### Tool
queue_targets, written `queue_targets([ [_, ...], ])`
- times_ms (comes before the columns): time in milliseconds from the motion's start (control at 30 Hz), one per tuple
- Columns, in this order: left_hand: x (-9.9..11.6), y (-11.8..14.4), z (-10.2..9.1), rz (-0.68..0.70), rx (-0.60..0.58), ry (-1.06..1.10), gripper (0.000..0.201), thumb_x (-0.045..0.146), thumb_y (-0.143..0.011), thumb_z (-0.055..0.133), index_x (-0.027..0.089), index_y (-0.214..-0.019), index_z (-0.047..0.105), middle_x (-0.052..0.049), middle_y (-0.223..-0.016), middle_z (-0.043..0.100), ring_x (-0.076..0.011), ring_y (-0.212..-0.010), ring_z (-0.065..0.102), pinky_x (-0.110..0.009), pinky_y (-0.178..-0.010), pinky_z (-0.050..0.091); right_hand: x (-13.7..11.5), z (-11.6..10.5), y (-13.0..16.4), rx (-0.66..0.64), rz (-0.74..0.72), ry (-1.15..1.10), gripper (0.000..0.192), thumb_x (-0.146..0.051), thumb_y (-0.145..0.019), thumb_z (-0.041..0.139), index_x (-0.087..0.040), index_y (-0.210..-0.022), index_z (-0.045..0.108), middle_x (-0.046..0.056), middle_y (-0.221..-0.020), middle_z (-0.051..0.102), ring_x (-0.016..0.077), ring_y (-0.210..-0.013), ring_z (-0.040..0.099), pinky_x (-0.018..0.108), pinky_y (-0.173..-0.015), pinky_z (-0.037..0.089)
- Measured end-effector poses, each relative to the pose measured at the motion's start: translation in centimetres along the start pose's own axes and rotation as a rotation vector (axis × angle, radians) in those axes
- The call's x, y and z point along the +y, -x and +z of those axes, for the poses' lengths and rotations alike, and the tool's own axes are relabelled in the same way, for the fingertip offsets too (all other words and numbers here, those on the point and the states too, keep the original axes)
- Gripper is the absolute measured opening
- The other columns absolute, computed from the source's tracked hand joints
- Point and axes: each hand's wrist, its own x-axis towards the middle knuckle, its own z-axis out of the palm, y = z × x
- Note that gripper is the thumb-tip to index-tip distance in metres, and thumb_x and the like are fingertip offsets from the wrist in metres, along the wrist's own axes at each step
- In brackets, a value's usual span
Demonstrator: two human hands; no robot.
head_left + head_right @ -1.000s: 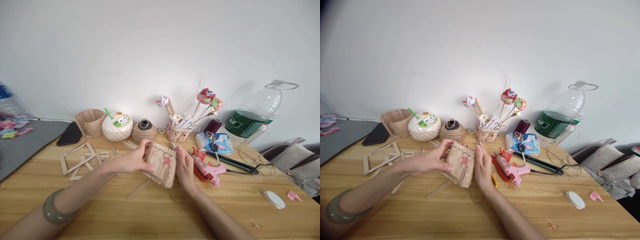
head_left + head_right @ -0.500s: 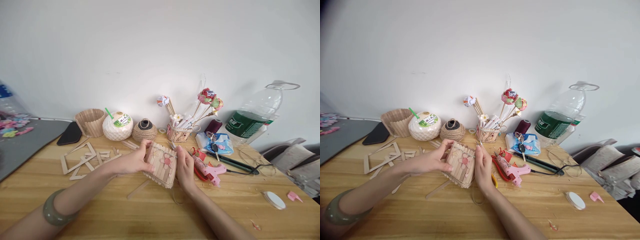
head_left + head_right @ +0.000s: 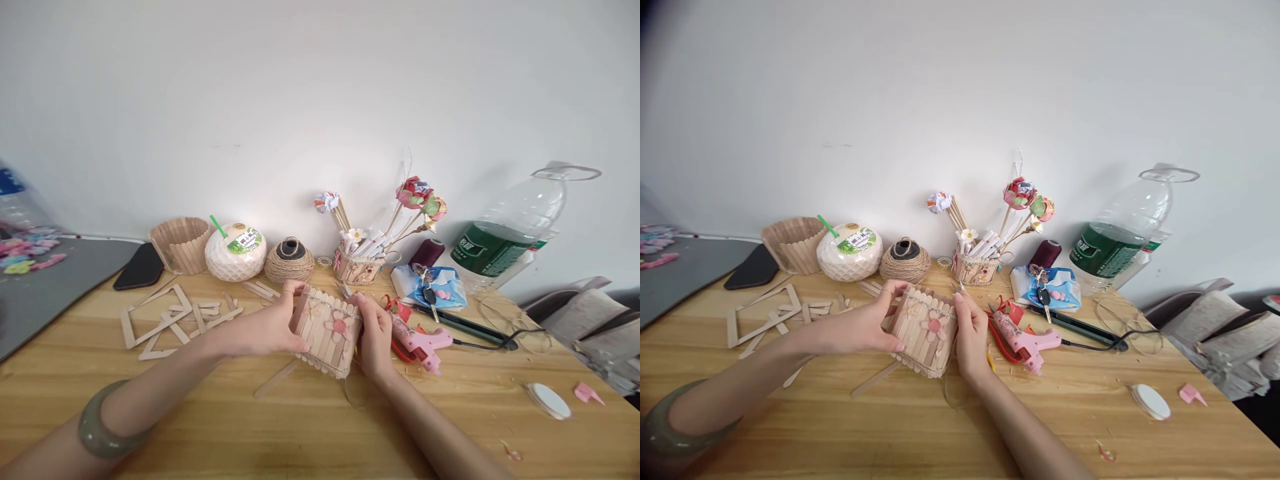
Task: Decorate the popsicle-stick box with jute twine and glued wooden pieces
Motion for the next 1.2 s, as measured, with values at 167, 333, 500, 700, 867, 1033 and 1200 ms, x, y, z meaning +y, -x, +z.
queue_targets([
  [167, 1.8, 1.7, 2.5, 0.018, 0.293, -0.301, 0.085, 0.024, -0.059, 0.068, 0.029, -0.129, 0.021, -0.011, -0.126, 0.037, -0.0308, -0.104, 0.051, -0.046, -0.086, 0.043, -0.6, -0.2, -0.3, -0.010, -0.073, -0.136, 0.039, -0.032, -0.079, 0.046, -0.021, -0.046, 0.028, -0.004, -0.048, 0.031, 0.0124, -0.050, 0.033, 0.027, -0.050, 0.031],
  [333, 3.4, 2.9, 4.2, 0.040, 0.397, -0.585, 0.078, 0.019, -0.063, 0.062, 0.034, -0.128, 0.022, -0.009, -0.131, 0.027, -0.0335, -0.104, 0.050, -0.049, -0.080, 0.046, -1.7, -0.1, -0.2, -0.024, -0.188, -0.194, 0.037, -0.027, -0.078, 0.045, -0.020, -0.045, 0.027, -0.003, -0.050, 0.032, 0.0142, -0.055, 0.038, 0.029, -0.055, 0.033],
  [500, 3.4, 3.2, 4.5, 0.102, 0.437, -0.670, 0.074, 0.015, -0.065, 0.057, 0.033, -0.126, 0.019, -0.010, -0.129, 0.027, -0.0336, -0.106, 0.048, -0.047, -0.076, 0.048, -1.9, -0.4, -0.1, -0.089, -0.324, -0.182, 0.038, -0.025, -0.081, 0.042, -0.020, -0.045, 0.029, -0.002, -0.051, 0.032, 0.0145, -0.056, 0.038, 0.030, -0.055, 0.032],
  [700, 3.0, 3.6, 4.8, 0.257, 0.473, -0.730, 0.073, 0.005, -0.067, 0.050, 0.031, -0.124, 0.013, -0.013, -0.128, 0.021, -0.0316, -0.108, 0.044, -0.044, -0.076, 0.048, -1.9, -1.3, 0.1, -0.173, -0.505, -0.069, 0.038, -0.025, -0.084, 0.041, -0.020, -0.047, 0.035, -0.001, -0.052, 0.034, 0.0150, -0.055, 0.038, 0.032, -0.056, 0.032],
  [867, 2.8, 2.9, 4.6, 0.267, 0.463, -0.687, 0.064, 0.007, -0.065, 0.054, 0.027, -0.114, 0.019, -0.010, -0.121, 0.024, -0.0280, -0.105, 0.044, -0.042, -0.078, 0.047, -2.7, -1.3, -0.2, -0.190, -0.479, -0.118, 0.038, -0.024, -0.084, 0.042, -0.019, -0.046, 0.037, -0.001, -0.052, 0.036, 0.0150, -0.057, 0.040, 0.032, -0.057, 0.031],
  [1033, 1.1, 0.9, 3.4, 0.241, 0.514, -0.588, 0.046, 0.015, -0.068, 0.057, 0.024, -0.101, 0.027, -0.006, -0.110, 0.030, -0.0218, -0.094, 0.050, -0.039, -0.076, 0.048, -2.7, -1.1, -1.4, 0.025, -0.097, -0.438, 0.033, -0.026, -0.080, 0.046, -0.019, -0.048, 0.044, -0.002, -0.056, 0.039, 0.0136, -0.063, 0.042, 0.028, -0.062, 0.034],
  [1200, -0.7, -1.0, 1.2, 0.207, 0.517, -0.494, 0.032, 0.020, -0.074, 0.055, 0.023, -0.099, 0.035, -0.004, -0.109, 0.033, -0.0188, -0.089, 0.052, -0.038, -0.076, 0.048, -1.9, -1.2, -2.4, 0.063, 0.030, -0.522, 0.022, -0.027, -0.071, 0.055, -0.018, -0.051, 0.053, -0.002, -0.059, 0.047, 0.0123, -0.066, 0.047, 0.026, -0.068, 0.039],
])
